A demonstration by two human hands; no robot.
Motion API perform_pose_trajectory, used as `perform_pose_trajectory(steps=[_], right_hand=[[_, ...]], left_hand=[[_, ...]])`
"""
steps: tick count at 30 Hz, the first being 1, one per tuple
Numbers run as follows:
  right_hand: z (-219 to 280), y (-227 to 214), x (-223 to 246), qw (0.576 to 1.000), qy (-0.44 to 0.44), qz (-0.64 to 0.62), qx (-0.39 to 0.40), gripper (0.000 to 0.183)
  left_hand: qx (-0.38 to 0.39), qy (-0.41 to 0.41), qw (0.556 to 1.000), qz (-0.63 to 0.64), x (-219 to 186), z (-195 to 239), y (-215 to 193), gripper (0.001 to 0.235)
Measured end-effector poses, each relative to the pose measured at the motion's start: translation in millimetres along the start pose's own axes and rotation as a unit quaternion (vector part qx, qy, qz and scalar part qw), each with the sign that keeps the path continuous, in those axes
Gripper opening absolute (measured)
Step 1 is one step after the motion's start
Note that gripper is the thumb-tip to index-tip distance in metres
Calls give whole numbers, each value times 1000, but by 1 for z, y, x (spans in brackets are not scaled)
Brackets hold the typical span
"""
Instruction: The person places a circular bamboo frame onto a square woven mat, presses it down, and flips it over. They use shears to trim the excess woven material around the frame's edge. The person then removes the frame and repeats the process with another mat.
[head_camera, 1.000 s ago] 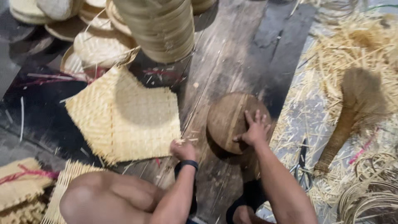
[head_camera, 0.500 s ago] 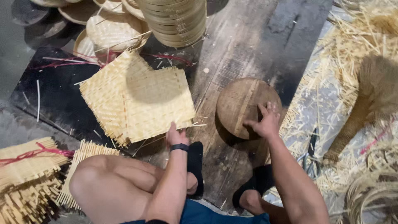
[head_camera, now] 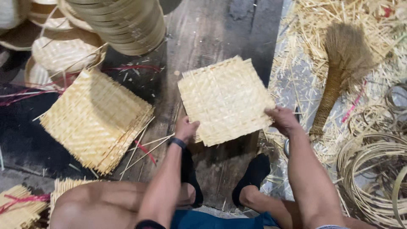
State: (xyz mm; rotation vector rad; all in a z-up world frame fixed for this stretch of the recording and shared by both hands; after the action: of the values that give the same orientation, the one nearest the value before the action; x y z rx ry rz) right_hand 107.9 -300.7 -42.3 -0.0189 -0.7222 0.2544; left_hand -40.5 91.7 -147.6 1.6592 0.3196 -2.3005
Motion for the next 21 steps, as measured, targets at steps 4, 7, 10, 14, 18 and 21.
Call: perform_pose_trajectory(steps=[4, 7, 10, 14, 18, 21], right_hand=[[0, 7, -45, 982, 100, 157, 44, 64], [-7, 4, -44, 981, 77, 176, 15, 60], [-19, 0, -25, 992, -17, 100, -72, 53], [-23, 9, -29, 996, -7, 36, -86, 42], [-29, 14, -43, 997, -6, -50, -61, 38], [-39, 15, -49, 991, -54, -117, -40, 36]], left_hand=[[88, -28, 963, -251, 24, -42, -26, 39], [99, -5, 957, -273, 9, -55, -25, 45], [64, -25, 968, -240, -14, -60, -28, 52], [-1, -98, 979, -179, -26, -65, -29, 52], [-7, -97, 986, -133, -30, -64, -28, 48], [-13, -88, 978, -189, -35, -62, -33, 46]])
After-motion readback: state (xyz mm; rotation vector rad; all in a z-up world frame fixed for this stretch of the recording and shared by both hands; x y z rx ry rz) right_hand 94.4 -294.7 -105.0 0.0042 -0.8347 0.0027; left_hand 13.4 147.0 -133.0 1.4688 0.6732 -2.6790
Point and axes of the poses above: each hand's wrist, its own z-axis away from the middle knuckle, its own y-axis out of the palm, x = y × z, the point moved 10 cm from there along -z, towards the middle knuckle, and after that the axes turned 8 degrees about y, right-handed, at the moved point
